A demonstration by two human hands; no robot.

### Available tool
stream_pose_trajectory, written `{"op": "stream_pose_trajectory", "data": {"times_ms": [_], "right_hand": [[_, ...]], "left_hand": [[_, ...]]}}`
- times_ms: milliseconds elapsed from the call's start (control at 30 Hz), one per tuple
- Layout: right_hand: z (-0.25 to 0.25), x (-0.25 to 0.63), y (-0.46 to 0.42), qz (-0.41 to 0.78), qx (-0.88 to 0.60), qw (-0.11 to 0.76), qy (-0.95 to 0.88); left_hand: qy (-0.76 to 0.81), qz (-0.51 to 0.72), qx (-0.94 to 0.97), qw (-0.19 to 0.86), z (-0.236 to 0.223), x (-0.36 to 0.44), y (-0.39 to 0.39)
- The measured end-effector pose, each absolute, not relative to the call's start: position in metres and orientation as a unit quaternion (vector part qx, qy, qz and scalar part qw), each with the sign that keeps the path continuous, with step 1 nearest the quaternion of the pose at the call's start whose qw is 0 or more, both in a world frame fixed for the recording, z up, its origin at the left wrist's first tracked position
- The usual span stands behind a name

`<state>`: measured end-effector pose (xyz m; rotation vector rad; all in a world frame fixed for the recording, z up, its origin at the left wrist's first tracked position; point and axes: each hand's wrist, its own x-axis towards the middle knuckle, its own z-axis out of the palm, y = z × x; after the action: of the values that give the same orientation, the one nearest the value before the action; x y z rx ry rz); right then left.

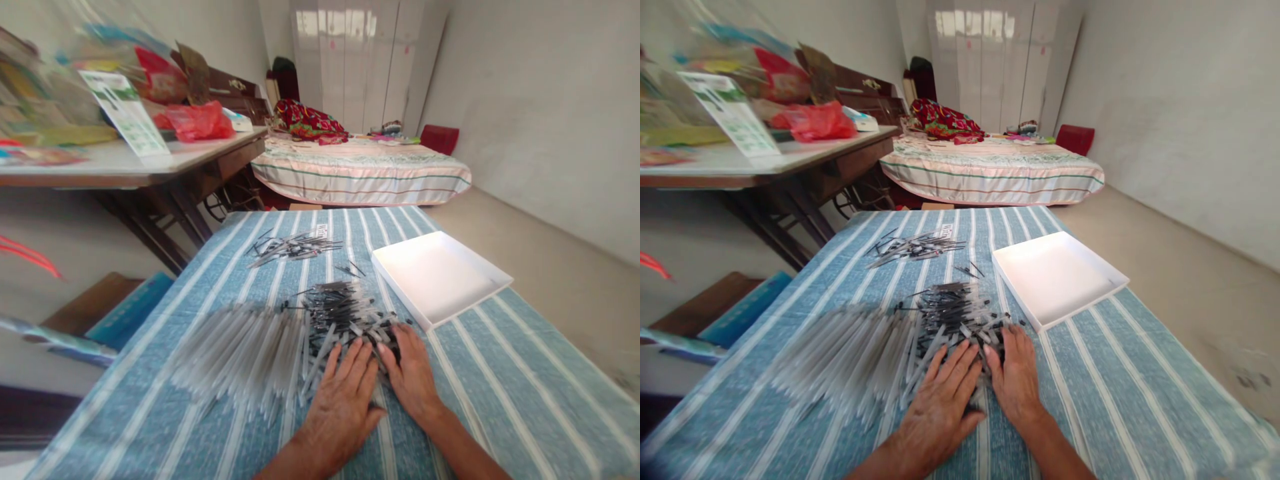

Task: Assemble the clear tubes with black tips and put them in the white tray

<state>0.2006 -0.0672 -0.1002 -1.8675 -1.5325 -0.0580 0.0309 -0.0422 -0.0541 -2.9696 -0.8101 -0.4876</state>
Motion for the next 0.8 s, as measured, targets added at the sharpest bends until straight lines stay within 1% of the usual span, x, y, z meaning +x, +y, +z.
{"op": "stream_pose_trajectory", "data": {"times_ms": [200, 533, 800], "right_hand": [[-0.093, 0.185, -0.054, 0.002, -0.705, 0.372, -0.603], [-0.093, 0.177, -0.03, -0.012, -0.697, 0.366, -0.616], [-0.088, 0.181, -0.038, 0.021, -0.679, 0.385, -0.625]], "left_hand": [[-0.289, -0.179, -0.94, 0.004, -0.058, 0.033, -0.032], [-0.317, -0.161, -0.934, -0.038, -0.054, 0.031, -0.019], [-0.309, -0.176, -0.934, -0.033, -0.05, 0.025, -0.026]]}}
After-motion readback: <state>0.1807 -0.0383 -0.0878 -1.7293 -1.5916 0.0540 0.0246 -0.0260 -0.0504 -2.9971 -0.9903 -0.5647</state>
